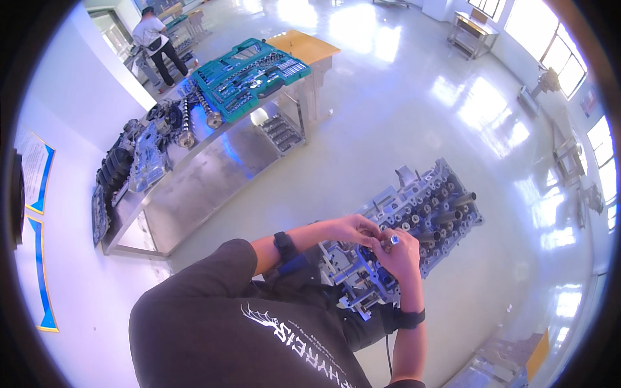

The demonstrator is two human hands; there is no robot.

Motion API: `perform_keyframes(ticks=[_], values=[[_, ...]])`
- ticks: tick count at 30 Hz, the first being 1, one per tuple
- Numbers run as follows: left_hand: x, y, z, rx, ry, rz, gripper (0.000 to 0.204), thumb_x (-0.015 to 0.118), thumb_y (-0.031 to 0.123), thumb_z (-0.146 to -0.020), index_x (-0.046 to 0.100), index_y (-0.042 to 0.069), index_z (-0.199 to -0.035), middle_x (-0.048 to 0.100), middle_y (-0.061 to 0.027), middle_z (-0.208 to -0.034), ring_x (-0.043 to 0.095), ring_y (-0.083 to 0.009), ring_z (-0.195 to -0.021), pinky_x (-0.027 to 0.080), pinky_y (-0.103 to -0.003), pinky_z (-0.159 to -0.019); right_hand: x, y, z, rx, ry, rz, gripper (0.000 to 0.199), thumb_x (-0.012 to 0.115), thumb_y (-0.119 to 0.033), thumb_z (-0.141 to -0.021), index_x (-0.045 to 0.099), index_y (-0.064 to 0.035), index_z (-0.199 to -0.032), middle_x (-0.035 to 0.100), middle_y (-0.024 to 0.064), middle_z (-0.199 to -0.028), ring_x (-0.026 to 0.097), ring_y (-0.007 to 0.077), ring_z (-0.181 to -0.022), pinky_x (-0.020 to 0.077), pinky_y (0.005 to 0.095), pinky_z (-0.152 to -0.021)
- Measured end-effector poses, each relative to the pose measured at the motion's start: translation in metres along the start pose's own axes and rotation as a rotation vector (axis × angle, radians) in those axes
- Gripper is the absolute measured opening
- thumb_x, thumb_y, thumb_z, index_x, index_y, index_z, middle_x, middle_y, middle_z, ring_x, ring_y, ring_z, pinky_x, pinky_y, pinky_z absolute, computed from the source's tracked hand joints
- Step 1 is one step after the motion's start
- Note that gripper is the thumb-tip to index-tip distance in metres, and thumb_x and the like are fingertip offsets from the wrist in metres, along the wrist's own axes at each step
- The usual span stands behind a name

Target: Inserting small metal components into a cylinder head.

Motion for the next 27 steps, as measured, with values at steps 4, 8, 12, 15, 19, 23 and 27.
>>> perform_keyframes(ticks=[4, 8, 12, 15, 19, 23, 27], values=[[-0.001, 0.001, -0.003, -0.020, -0.037, 0.049, 0.029, 0.069, 0.009, -0.087, 0.063, -0.002, -0.113, 0.065, -0.0046, -0.101, 0.059, -0.0113, -0.095, 0.049, -0.029, -0.086, -0.002, 0.003, -0.004, -0.007, 0.003, -0.013, 0.020, 0.076, -0.022, -0.073, 0.061, -0.0090, -0.066, 0.058, 0.0058, -0.058, 0.061, 0.0257, -0.061, 0.0481, 0.0383, -0.056], [0.001, 0.005, -0.009, 0.037, -0.086, 0.001, 0.028, 0.068, 0.007, -0.086, 0.061, -0.002, -0.112, 0.063, -0.0055, -0.102, 0.060, -0.0125, -0.097, 0.049, -0.030, -0.088, -0.005, 0.004, -0.007, -0.004, 0.001, 0.005, 0.019, 0.075, -0.020, -0.072, 0.061, -0.0094, -0.066, 0.058, 0.0054, -0.058, 0.061, 0.0253, -0.060, 0.0484, 0.0377, -0.056], [-0.009, -0.001, -0.008, 0.045, -0.132, 0.042, 0.027, 0.064, 0.002, -0.089, 0.059, -0.003, -0.115, 0.062, -0.0080, -0.107, 0.059, -0.0156, -0.102, 0.049, -0.032, -0.089, 0.002, 0.003, -0.015, 0.035, -0.067, 0.050, 0.018, 0.075, -0.018, -0.071, 0.060, -0.0100, -0.067, 0.058, 0.0054, -0.060, 0.061, 0.0254, -0.059, 0.0480, 0.0369, -0.054], [-0.012, -0.005, -0.010, 0.094, -0.171, -0.016, 0.024, 0.064, 0.001, -0.088, 0.060, -0.003, -0.111, 0.062, -0.0083, -0.106, 0.060, -0.0157, -0.101, 0.049, -0.032, -0.089, 0.007, 0.006, -0.016, 0.062, -0.076, -0.030, 0.015, 0.074, -0.013, -0.071, 0.060, -0.0098, -0.067, 0.057, 0.0058, -0.059, 0.060, 0.0252, -0.057, 0.0473, 0.0362, -0.053], [-0.026, 0.019, 0.014, 0.079, -0.131, 0.276, 0.018, 0.064, 0.009, -0.092, 0.063, -0.002, -0.107, 0.063, -0.0071, -0.105, 0.060, -0.0144, -0.099, 0.047, -0.030, -0.088, 0.009, -0.005, -0.022, 0.115, -0.118, -0.154, 0.010, 0.073, -0.007, -0.068, 0.064, -0.0098, -0.071, 0.059, 0.0049, -0.061, 0.058, 0.0226, -0.053, 0.0459, 0.0335, -0.051], [-0.170, 0.034, 0.018, -0.022, 0.122, 0.061, 0.011, 0.064, 0.005, -0.090, 0.068, 0.002, -0.100, 0.069, -0.0041, -0.098, 0.063, -0.0132, -0.098, 0.048, -0.030, -0.089, 0.003, 0.015, -0.005, 0.107, -0.413, -0.196, 0.017, 0.074, -0.009, -0.068, 0.070, -0.0091, -0.085, 0.065, 0.0066, -0.067, 0.060, 0.0254, -0.055, 0.0474, 0.0345, -0.053], [-0.436, -0.006, 0.072, -0.128, 0.766, -0.041, 0.017, 0.067, 0.018, -0.088, 0.067, 0.005, -0.100, 0.068, -0.0035, -0.096, 0.063, -0.0139, -0.093, 0.050, -0.032, -0.086, 0.002, 0.005, 0.004, 0.205, -0.450, -0.074, 0.014, 0.067, -0.011, -0.078, 0.073, -0.0125, -0.091, 0.062, 0.0095, -0.067, 0.059, 0.0274, -0.058, 0.0488, 0.0383, -0.054]])
Point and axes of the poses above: each hand's wrist, its own z-axis away from the middle knuckle, its own x-axis out of the palm, y = z × x, the point moved 4 cm from there along -z, towards the middle knuckle
